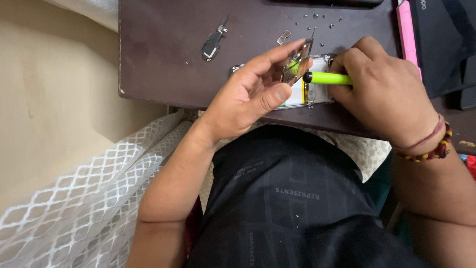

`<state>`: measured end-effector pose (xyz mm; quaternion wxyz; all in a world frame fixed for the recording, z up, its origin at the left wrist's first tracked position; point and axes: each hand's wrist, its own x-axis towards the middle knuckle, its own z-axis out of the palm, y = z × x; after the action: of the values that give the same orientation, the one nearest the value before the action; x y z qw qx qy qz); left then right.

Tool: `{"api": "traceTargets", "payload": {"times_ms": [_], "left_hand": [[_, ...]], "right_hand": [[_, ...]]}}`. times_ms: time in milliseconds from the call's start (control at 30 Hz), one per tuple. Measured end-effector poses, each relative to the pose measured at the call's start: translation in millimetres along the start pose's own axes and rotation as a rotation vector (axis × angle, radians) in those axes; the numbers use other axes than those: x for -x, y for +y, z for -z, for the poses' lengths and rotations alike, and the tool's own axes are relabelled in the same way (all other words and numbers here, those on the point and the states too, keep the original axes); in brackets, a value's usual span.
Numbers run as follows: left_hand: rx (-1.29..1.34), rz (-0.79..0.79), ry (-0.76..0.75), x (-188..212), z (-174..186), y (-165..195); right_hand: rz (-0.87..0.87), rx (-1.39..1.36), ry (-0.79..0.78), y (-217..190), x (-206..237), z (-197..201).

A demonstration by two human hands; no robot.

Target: The person works on a disassembled smartphone lying on a table, pressing and peeling a copper-colored component from the phone's midframe by hand. They then pick up a green-handled screwdriver, pry at the phone's edge and battery area, and finally lift the separated midframe section to work on it with the screwdriver.

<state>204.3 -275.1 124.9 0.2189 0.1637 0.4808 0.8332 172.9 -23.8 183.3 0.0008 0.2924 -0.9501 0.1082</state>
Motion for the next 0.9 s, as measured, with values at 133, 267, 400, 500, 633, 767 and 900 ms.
{"api": "traceTargets", "payload": {"times_ms": [133,267,400,500,633,767,900], "left_hand": [[0.014,0.009,0.015,0,0,-1],[0.043,0.003,0.022,-1,-3,0],[0.1,0.022,-0.024,-5,-17,-3],[0.099,0.031,-0.053,-4,-28,-7],[0.167,0.034,-0.063,-6,-31,-14],[0.173,0.048,-0.054,-11,-26,-23],[0.244,0.044,-0.058,-13,-19,-28]], "right_hand": [[0.003,-0.087,-0.011,4,4,-1],[0.003,-0.325,0.075,7,14,-6],[-0.301,-1.146,0.037,6,29,-15],[-0.519,-1.727,-0.03,9,39,-17],[-0.605,-1.877,-0.027,12,43,-19],[-0.594,-1.689,0.097,6,40,-24],[-0.366,-0.952,0.27,-5,39,-31]]}}
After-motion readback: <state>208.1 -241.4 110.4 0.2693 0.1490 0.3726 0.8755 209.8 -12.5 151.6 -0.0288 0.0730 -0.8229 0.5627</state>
